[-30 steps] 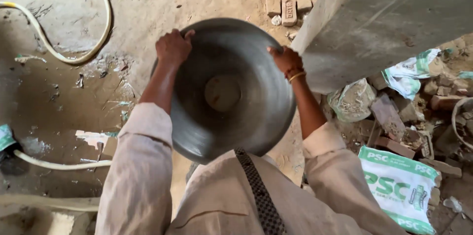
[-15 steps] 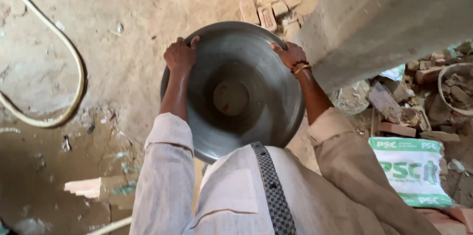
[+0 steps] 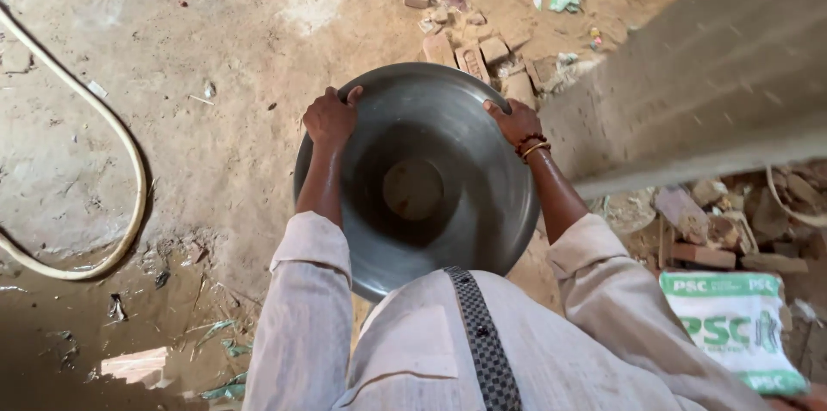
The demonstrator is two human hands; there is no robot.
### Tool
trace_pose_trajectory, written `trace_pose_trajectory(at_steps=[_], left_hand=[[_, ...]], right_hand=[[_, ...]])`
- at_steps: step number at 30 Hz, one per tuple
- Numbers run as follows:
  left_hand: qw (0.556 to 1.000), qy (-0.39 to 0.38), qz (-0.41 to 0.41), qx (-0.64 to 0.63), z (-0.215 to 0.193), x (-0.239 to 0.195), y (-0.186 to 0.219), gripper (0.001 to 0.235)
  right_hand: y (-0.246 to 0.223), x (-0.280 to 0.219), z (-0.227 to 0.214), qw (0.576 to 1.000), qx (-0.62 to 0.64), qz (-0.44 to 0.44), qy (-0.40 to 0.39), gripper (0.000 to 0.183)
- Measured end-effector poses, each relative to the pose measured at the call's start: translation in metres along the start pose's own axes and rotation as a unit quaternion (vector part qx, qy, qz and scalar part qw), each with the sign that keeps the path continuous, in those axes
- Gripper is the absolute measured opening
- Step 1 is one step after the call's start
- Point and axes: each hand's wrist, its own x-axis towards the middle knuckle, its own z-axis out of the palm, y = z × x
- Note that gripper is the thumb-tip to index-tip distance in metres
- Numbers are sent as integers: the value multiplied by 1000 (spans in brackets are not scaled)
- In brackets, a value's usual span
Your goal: The person uses a long-handled hoe to dig sand from a sandy floor and fill a large metal basin. They lift and carry the filled basin across the site and up steps, then return and continue scooping sand into the basin.
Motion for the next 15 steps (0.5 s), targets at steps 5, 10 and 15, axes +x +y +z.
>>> trace_pose_trajectory(at_steps=[5,10,15], left_hand=[[998,42,16,40,2,66,-10,71],[996,53,7,71,-15,132,0,72],[995,-40,-49,74,-27,166,26,73]], right_hand=[[-13,64,39,997,65,-45,5,75],[-44,139,49,996,73,-39,-17,76],[-57,197,43,995,74,-50,-50,76]])
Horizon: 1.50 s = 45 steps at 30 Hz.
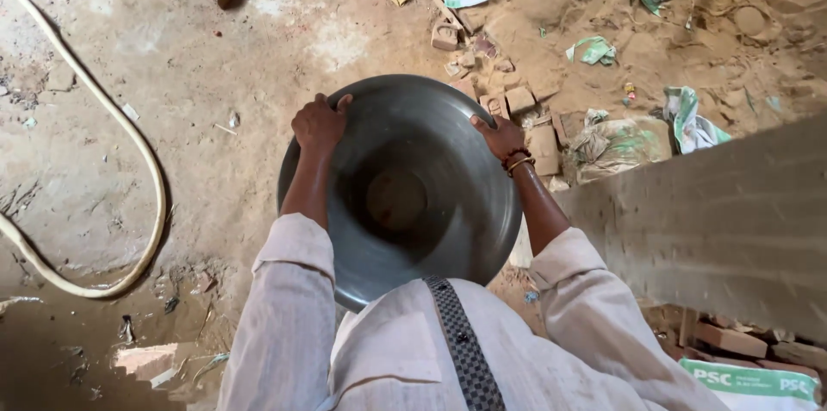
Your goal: The person uses a long-handled hoe to dig sand from a sandy floor and fill a large metal basin. They lift and carry the filled basin across the site and up steps, then return and continue scooping sand into the basin.
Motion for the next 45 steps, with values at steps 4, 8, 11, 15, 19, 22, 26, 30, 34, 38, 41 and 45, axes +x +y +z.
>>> trace_pose_trajectory(at_steps=[4,8,11,15,19,22,26,30,34,38,41,45], left_hand=[[996,67,57,-5,26,41,21,73],[993,70,90,-8,32,75,67,72],[986,89,137,-16,45,111,110,70],[979,75,189,-32,23,151,175,68],[969,77,230,-54,7,184,227,67],[966,44,246,-70,0,209,256,67],[952,49,290,-80,8,234,290,67],[946,14,314,-82,-9,243,319,67],[932,50,339,-115,-2,259,341,66],[927,74,347,-121,7,279,366,66],[925,78,350,-128,6,302,385,65],[928,100,344,-108,4,341,412,64]], right_hand=[[8,15,-17,1000,17,-10,7,76],[20,32,-40,997,37,57,37,77],[63,61,-47,995,15,81,55,80],[99,98,-68,987,-10,32,155,79],[62,107,-129,982,-25,68,177,80],[44,115,-153,976,-10,94,198,78],[50,122,-169,966,-38,150,209,79],[59,134,-182,953,-40,147,261,82],[62,147,-199,947,-46,96,303,88],[69,173,-209,949,-69,168,258,87],[72,202,-213,950,-49,150,269,85],[83,263,-221,954,-35,135,266,82]])
